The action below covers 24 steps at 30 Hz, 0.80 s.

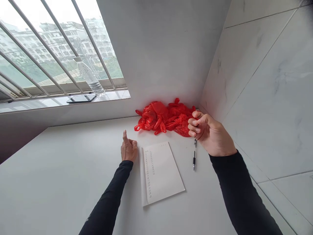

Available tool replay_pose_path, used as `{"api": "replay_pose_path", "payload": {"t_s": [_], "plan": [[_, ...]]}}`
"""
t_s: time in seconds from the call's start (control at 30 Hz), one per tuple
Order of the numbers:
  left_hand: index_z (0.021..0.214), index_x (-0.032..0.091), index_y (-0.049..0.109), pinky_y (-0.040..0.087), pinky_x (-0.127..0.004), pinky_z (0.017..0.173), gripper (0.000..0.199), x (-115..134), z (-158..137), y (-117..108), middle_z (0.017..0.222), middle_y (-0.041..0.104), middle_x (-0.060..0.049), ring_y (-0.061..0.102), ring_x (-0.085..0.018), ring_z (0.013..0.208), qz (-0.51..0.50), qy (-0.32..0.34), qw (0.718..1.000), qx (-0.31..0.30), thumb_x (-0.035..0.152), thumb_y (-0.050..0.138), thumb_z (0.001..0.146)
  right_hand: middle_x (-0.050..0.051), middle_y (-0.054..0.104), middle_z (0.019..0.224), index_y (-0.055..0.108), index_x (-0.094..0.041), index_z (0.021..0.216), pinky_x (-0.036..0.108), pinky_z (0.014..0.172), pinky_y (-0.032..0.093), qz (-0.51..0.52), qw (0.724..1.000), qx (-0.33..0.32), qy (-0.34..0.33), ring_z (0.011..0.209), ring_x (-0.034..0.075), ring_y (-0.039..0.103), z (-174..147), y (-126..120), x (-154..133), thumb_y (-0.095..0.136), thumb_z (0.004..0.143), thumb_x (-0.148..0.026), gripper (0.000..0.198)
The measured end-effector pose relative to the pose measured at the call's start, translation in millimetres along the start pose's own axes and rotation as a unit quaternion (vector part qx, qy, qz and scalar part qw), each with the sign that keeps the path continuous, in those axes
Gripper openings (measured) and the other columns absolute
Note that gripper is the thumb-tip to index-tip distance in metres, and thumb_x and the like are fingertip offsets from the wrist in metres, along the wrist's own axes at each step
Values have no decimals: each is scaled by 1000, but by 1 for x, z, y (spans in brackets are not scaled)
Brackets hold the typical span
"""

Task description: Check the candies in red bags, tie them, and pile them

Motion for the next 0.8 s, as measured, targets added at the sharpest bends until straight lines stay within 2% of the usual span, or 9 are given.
{"api": "replay_pose_path", "payload": {"t_s": [0.1, 0.23, 0.33, 0.43, 0.6, 0.7, 0.8], "plan": [[130, 16, 56, 55, -46, 89, 40, -1, 24, 7, 109, 68, -8, 68, -22, 94, -3, -42, 999, -17, 39, 60, 97, -3, 39, 71, 58, -20, 77, 21, 50, 39, -17, 1000, -17, 1, 56, 10, 33, -5, 7, 1, 65, 67, -13, 14], [125, 16, 60, 58, -41, 83, 35, 3, 50, 20, 112, 68, -8, 68, -20, 92, -41, -60, 995, -73, 36, 62, 96, -5, 30, 66, 57, -21, 78, 20, 47, 36, -23, 999, -21, 6, 55, 10, 27, -10, 13, 8, 66, 73, -16, 12], [117, 16, 64, 58, -40, 83, 29, 2, 52, 22, 112, 69, -8, 68, -20, 93, -71, -74, 991, -85, 35, 63, 96, -7, 24, 63, 56, -22, 81, 19, 44, 31, -20, 1000, -8, 10, 53, 11, 21, -11, 12, 12, 69, 80, -20, 14], [114, 16, 65, 58, -40, 84, 26, -1, 44, 20, 112, 68, -8, 68, -20, 94, -113, -83, 987, -72, 36, 63, 96, -8, 25, 63, 56, -22, 83, 19, 44, 33, -12, 1000, -8, 11, 54, 10, 22, -10, 13, 14, 70, 81, -20, 14], [120, 15, 62, 58, -41, 83, 32, 10, 30, -1, 113, 68, -9, 68, -21, 95, -231, -77, 969, -32, 39, 60, 98, -8, 29, 62, 58, -21, 85, 19, 46, 35, -5, 1000, -20, 22, 53, 10, 26, -8, 18, 20, 71, 82, -20, 14], [123, 15, 60, 59, -41, 82, 37, 28, 23, -21, 114, 67, -9, 68, -21, 95, -308, -53, 949, -34, 43, 56, 99, -8, 35, 61, 60, -21, 87, 19, 48, 39, -13, 998, -32, 44, 53, 9, 30, -7, 25, 33, 72, 82, -22, 14], [123, 15, 59, 58, -43, 85, 39, 53, 15, -41, 114, 68, -10, 68, -21, 96, -354, -20, 934, -40, 46, 53, 100, -6, 47, 65, 63, -21, 97, 21, 53, 46, -37, 997, -53, 50, 55, 10, 39, -9, 39, 53, 69, 87, -28, 14]]}}
Point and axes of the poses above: each hand's wrist, its own z-axis towards the middle knuckle, its own y-axis out of the palm, x = y × z, the point moved 10 cm from there along z, towards the middle knuckle
